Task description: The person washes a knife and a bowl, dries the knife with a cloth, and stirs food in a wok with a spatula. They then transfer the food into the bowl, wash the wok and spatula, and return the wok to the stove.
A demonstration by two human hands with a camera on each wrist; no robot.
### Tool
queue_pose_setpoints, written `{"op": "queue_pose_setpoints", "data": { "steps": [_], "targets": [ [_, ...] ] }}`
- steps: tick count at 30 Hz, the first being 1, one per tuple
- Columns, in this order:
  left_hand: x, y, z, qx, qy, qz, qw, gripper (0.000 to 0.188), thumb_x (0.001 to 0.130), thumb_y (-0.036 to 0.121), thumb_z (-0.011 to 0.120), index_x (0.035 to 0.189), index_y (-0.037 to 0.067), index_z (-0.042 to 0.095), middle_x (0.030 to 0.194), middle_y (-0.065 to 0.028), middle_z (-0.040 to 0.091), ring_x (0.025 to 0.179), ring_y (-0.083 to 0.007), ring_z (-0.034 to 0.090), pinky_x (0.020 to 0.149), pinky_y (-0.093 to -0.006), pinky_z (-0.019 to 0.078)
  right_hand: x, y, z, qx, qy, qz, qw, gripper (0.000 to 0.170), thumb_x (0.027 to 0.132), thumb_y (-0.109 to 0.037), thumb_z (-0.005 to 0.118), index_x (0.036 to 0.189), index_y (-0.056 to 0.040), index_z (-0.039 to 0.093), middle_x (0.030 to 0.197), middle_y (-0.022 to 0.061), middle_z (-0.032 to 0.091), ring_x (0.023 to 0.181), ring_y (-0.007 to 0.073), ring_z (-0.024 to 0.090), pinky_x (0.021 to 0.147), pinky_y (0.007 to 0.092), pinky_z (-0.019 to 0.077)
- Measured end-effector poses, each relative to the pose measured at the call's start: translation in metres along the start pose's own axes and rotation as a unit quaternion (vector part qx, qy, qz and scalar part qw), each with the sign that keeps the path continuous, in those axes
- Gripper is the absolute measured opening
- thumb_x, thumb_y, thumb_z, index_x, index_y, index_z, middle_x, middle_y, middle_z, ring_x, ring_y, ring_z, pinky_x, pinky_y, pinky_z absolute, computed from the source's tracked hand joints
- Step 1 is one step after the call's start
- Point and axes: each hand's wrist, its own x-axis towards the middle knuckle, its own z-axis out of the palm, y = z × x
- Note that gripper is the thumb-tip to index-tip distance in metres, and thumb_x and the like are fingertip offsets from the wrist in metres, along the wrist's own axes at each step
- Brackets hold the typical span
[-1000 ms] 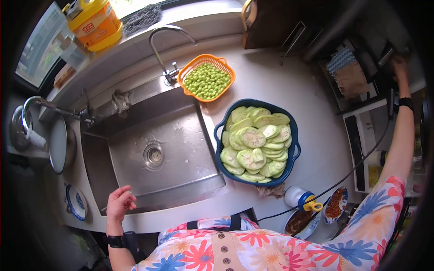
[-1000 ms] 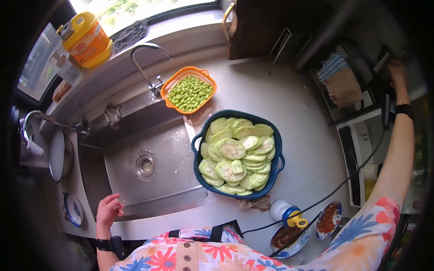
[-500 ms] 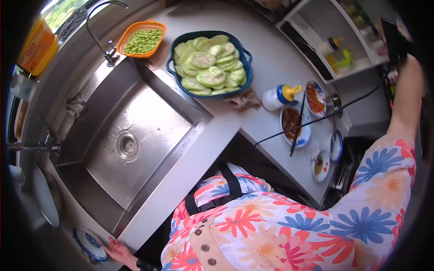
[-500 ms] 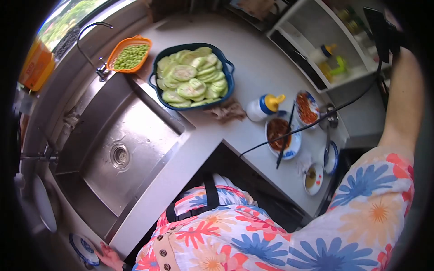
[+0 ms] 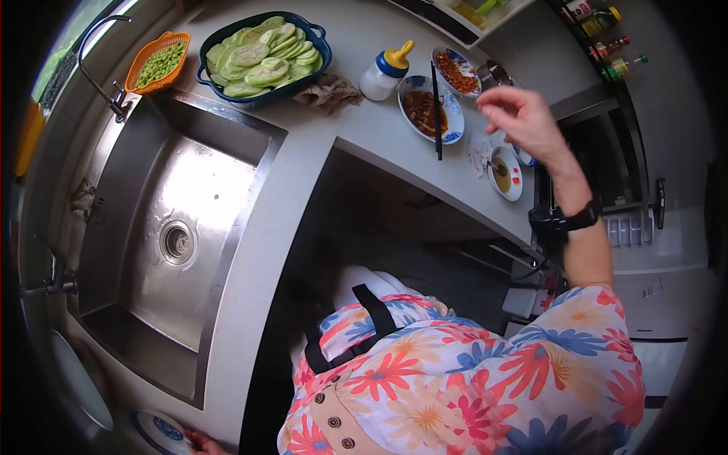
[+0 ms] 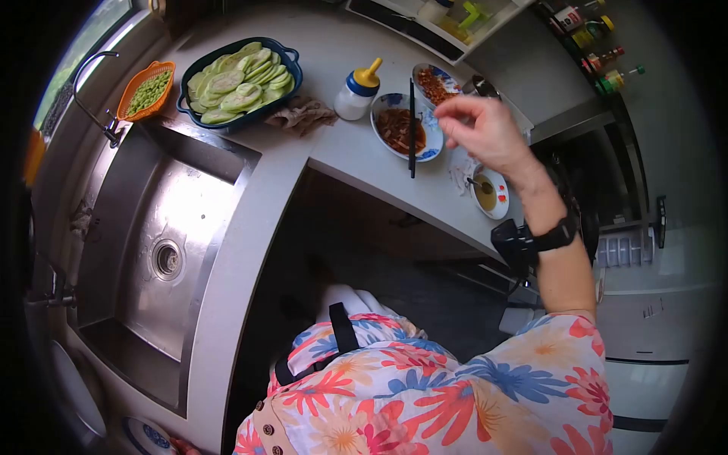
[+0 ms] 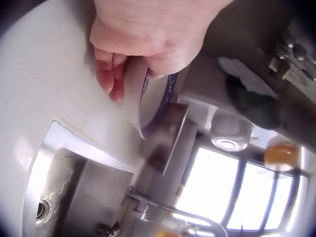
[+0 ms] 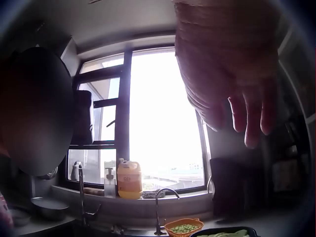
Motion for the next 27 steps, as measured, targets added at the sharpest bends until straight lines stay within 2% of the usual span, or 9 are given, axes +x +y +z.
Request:
{"op": "queue_pose_setpoints", "data": {
  "steps": [3,6,11,14,16,19,21,23,27],
  "targets": [
    [-0.010,-0.006,0.003,0.023,-0.014,-0.017,0.999,0.036,0.078,0.022,0.061,0.105,-0.001,0.056,0.097,-0.0133,0.061,0.084,-0.0240,0.058,0.070,-0.0322,0.0496,-0.003,0.105,0.017,-0.043,-0.029,0.209,0.976,0.021,0.076,-0.011,0.059,0.094,-0.0034,0.063,0.073,0.0056,0.063,0.064,0.0127,0.061,0.056,0.0246,0.0489],
    [-0.019,-0.011,0.012,0.056,-0.042,-0.038,0.997,0.036,0.080,0.020,0.059,0.106,-0.003,0.053,0.097,-0.0140,0.060,0.084,-0.0239,0.058,0.072,-0.0315,0.0503,0.006,0.193,0.012,-0.227,0.057,0.131,0.963,0.024,0.074,-0.016,0.059,0.095,-0.0058,0.063,0.080,0.0092,0.065,0.075,0.0216,0.063,0.068,0.0306,0.0496],
    [-0.027,-0.029,0.042,0.122,-0.102,-0.050,0.986,0.036,0.082,0.018,0.057,0.108,-0.007,0.049,0.098,-0.0152,0.059,0.085,-0.0236,0.059,0.074,-0.0304,0.0513,0.034,0.238,-0.002,-0.260,0.078,0.145,0.952,0.025,0.072,-0.020,0.058,0.094,-0.0087,0.065,0.095,0.0104,0.064,0.090,0.0293,0.061,0.078,0.0367,0.0470],
    [-0.047,-0.035,0.082,0.177,-0.136,-0.042,0.974,0.033,0.083,0.012,0.054,0.108,-0.009,0.048,0.097,-0.0159,0.059,0.084,-0.0247,0.060,0.076,-0.0319,0.0524,0.048,0.242,0.007,-0.351,0.034,0.141,0.925,0.027,0.068,-0.021,0.062,0.091,-0.0083,0.066,0.095,0.0104,0.064,0.092,0.0285,0.061,0.076,0.0384,0.0473],
    [-0.062,-0.043,0.111,0.223,-0.148,0.001,0.964,0.030,0.082,0.007,0.052,0.107,-0.008,0.048,0.095,-0.0157,0.059,0.081,-0.0256,0.061,0.070,-0.0344,0.0544,0.063,0.245,0.009,-0.442,-0.127,0.198,0.866,0.028,0.065,-0.021,0.065,0.089,-0.0074,0.067,0.091,0.0097,0.065,0.090,0.0274,0.062,0.074,0.0391,0.0478],
    [-0.098,-0.052,0.150,0.255,-0.188,0.028,0.948,0.028,0.080,0.005,0.052,0.106,-0.007,0.049,0.094,-0.0154,0.059,0.078,-0.0254,0.062,0.064,-0.0340,0.0551,0.075,0.242,0.007,-0.458,-0.198,0.172,0.849,0.027,0.063,-0.019,0.067,0.086,-0.0057,0.067,0.086,0.0102,0.066,0.086,0.0259,0.063,0.071,0.0384,0.0481],
    [-0.111,-0.062,0.165,0.253,-0.198,0.032,0.946,0.027,0.079,0.004,0.052,0.104,-0.006,0.049,0.091,-0.0150,0.060,0.073,-0.0248,0.062,0.062,-0.0330,0.0550,0.079,0.256,0.008,-0.452,-0.173,0.144,0.863,0.023,0.063,-0.016,0.065,0.084,-0.0053,0.067,0.084,0.0114,0.066,0.083,0.0276,0.063,0.070,0.0376,0.0486],
    [-0.128,-0.070,0.179,0.247,-0.206,0.036,0.946,0.026,0.078,0.003,0.052,0.103,-0.005,0.050,0.088,-0.0146,0.060,0.069,-0.0241,0.062,0.059,-0.0320,0.0548,0.089,0.279,0.012,-0.366,-0.046,0.121,0.921,0.019,0.062,-0.014,0.062,0.080,-0.0069,0.066,0.084,0.0135,0.065,0.082,0.0290,0.063,0.069,0.0350,0.0490],
    [-0.162,-0.074,0.195,0.259,-0.212,0.064,0.940,0.019,0.076,0.004,0.052,0.093,-0.003,0.050,0.075,-0.0119,0.059,0.054,-0.0213,0.058,0.050,-0.0290,0.0517,0.084,0.293,-0.012,-0.103,0.073,0.000,0.992,0.015,0.065,-0.015,0.064,0.076,-0.0054,0.060,0.070,0.0087,0.061,0.068,0.0194,0.060,0.062,0.0309,0.0476]
  ]
}}
